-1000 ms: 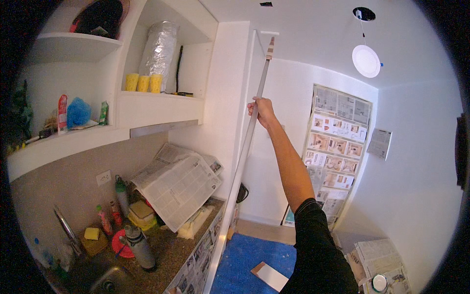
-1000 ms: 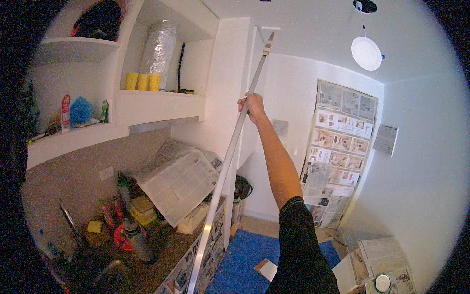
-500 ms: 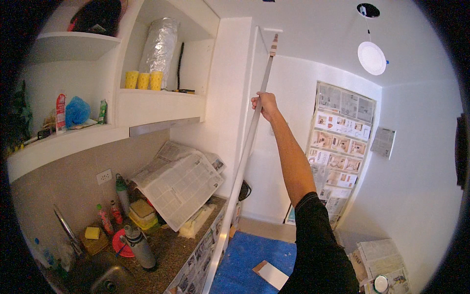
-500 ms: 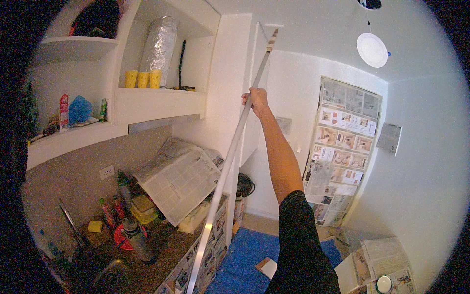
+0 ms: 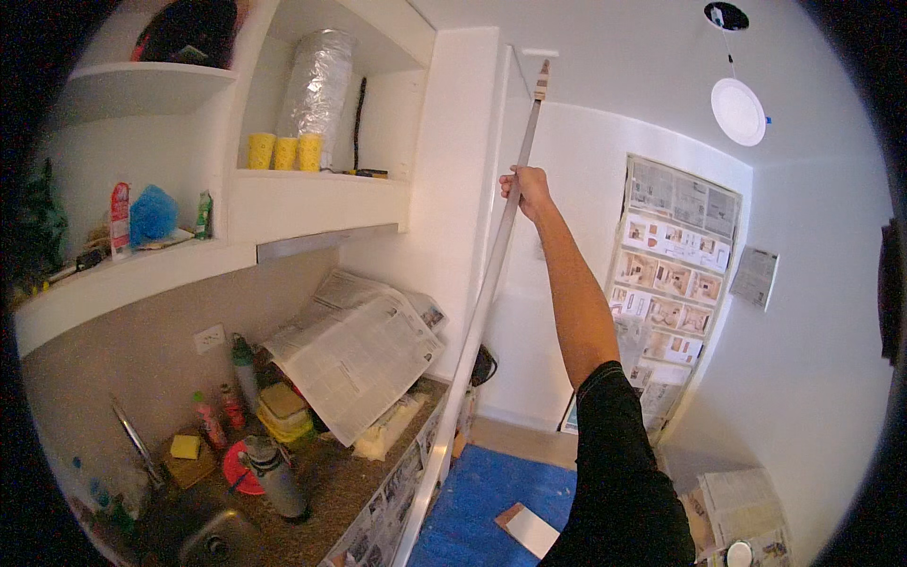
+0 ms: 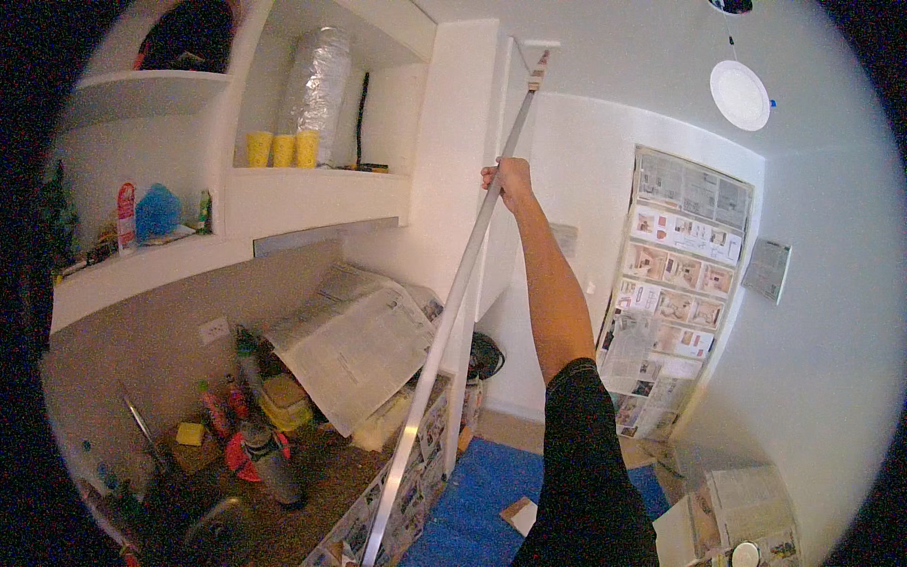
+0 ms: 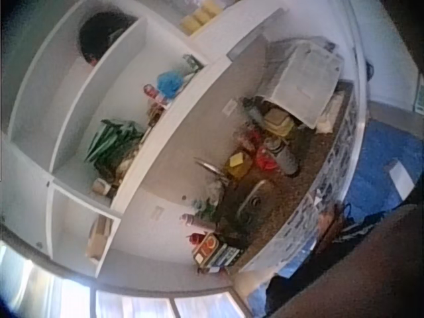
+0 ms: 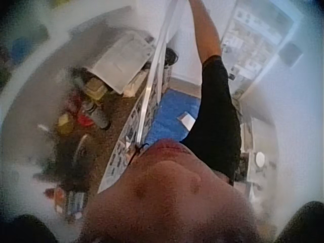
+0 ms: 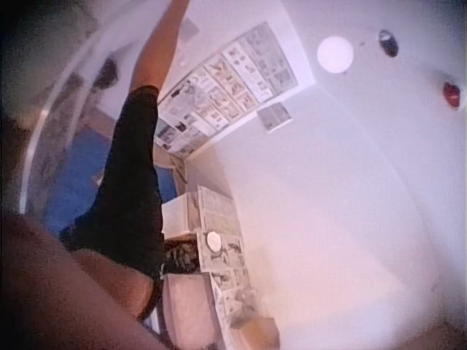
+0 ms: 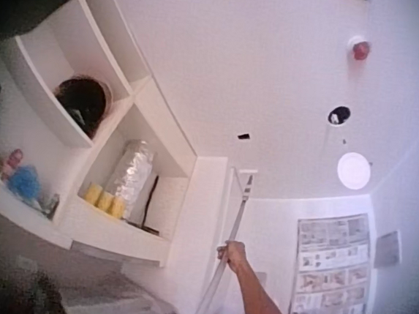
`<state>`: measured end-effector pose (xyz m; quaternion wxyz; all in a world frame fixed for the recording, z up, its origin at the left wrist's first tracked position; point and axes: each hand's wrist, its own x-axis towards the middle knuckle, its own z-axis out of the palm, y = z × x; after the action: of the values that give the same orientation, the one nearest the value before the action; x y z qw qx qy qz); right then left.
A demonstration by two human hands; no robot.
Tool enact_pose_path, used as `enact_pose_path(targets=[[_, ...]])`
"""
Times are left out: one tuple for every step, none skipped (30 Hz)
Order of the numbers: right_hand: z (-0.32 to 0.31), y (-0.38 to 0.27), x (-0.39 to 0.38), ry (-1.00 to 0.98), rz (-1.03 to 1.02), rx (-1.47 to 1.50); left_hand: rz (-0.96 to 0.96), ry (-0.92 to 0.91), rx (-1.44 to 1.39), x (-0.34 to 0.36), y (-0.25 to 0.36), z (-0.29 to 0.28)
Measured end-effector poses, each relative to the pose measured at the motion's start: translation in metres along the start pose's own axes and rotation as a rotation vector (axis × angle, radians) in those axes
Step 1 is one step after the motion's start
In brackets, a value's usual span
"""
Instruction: The person paints a ceiling using a paint roller attached to a long extension pole, moving the roller back and forth across the white surface.
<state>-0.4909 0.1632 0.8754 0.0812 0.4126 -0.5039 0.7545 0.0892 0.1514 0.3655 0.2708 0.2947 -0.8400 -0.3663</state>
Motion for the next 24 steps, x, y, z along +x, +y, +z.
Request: enact_pose_path(targets=[[0.000,-0.002,0.001,-0.008,-0.001,0.014,0.002,0.004,-0.001,-0.001,0.000,0.000],[0.000,-0.004,0.001,-0.014,-0.003,0.027,0.002,0.006,-0.002,-0.001,0.001,0.000],[0.000,-0.007,0.001,-0.008,-0.014,0.024,0.006,0.010,-0.006,-0.002,0.001,-0.001],[0.000,-0.009,-0.002,-0.002,-0.022,0.023,0.007,0.011,-0.003,-0.005,0.000,-0.002],[0.000,-0.013,-0.005,0.007,-0.031,0.020,0.011,0.014,-0.004,-0.006,0.001,-0.004],[-0.001,-0.018,-0.008,-0.001,-0.046,0.026,0.017,0.016,-0.004,-0.007,0.001,-0.006],[0.004,-0.022,-0.008,-0.017,-0.058,0.034,0.016,0.026,-0.007,-0.011,0.000,-0.008],[0.010,-0.027,-0.011,-0.033,-0.071,0.041,0.021,0.038,-0.011,-0.013,-0.001,-0.010],[0.015,-0.030,-0.013,-0.046,-0.067,0.047,0.024,0.047,-0.012,-0.018,-0.002,-0.013],[0.022,-0.034,-0.017,-0.060,-0.063,0.055,0.027,0.057,-0.014,-0.024,-0.004,-0.017],[0.029,-0.039,-0.022,-0.074,-0.060,0.062,0.034,0.069,-0.012,-0.030,-0.008,-0.026],[0.031,-0.044,-0.030,-0.070,-0.062,0.059,0.038,0.072,-0.012,-0.033,-0.008,-0.029],[0.035,-0.050,-0.039,-0.068,-0.064,0.057,0.052,0.074,-0.009,-0.036,-0.010,-0.036],[0.037,-0.057,-0.047,-0.066,-0.070,0.055,0.063,0.081,-0.013,-0.044,-0.014,-0.042],[0.042,-0.064,-0.054,-0.073,-0.068,0.056,0.078,0.090,-0.012,-0.051,-0.018,-0.049],[0.048,-0.072,-0.061,-0.080,-0.065,0.058,0.089,0.101,-0.011,-0.059,-0.022,-0.058],[0.055,-0.080,-0.069,-0.087,-0.062,0.061,0.101,0.102,-0.013,-0.068,-0.027,-0.069],[0.061,-0.087,-0.078,-0.074,-0.068,0.049,0.115,0.109,-0.018,-0.076,-0.032,-0.078],[0.071,-0.097,-0.089,-0.068,-0.076,0.045,0.127,0.129,-0.013,-0.084,-0.037,-0.088],[0.081,-0.106,-0.101,-0.061,-0.084,0.040,0.140,0.139,-0.014,-0.094,-0.043,-0.096],[0.092,-0.115,-0.113,-0.055,-0.078,0.045,0.147,0.148,-0.008,-0.105,-0.048,-0.106],[0.105,-0.124,-0.125,-0.049,-0.074,0.049,0.158,0.161,-0.010,-0.115,-0.055,-0.119],[0.118,-0.133,-0.137,-0.044,-0.069,0.054,0.167,0.173,-0.009,-0.125,-0.063,-0.131],[0.132,-0.142,-0.148,-0.045,-0.068,0.055,0.174,0.182,-0.009,-0.137,-0.070,-0.144]])
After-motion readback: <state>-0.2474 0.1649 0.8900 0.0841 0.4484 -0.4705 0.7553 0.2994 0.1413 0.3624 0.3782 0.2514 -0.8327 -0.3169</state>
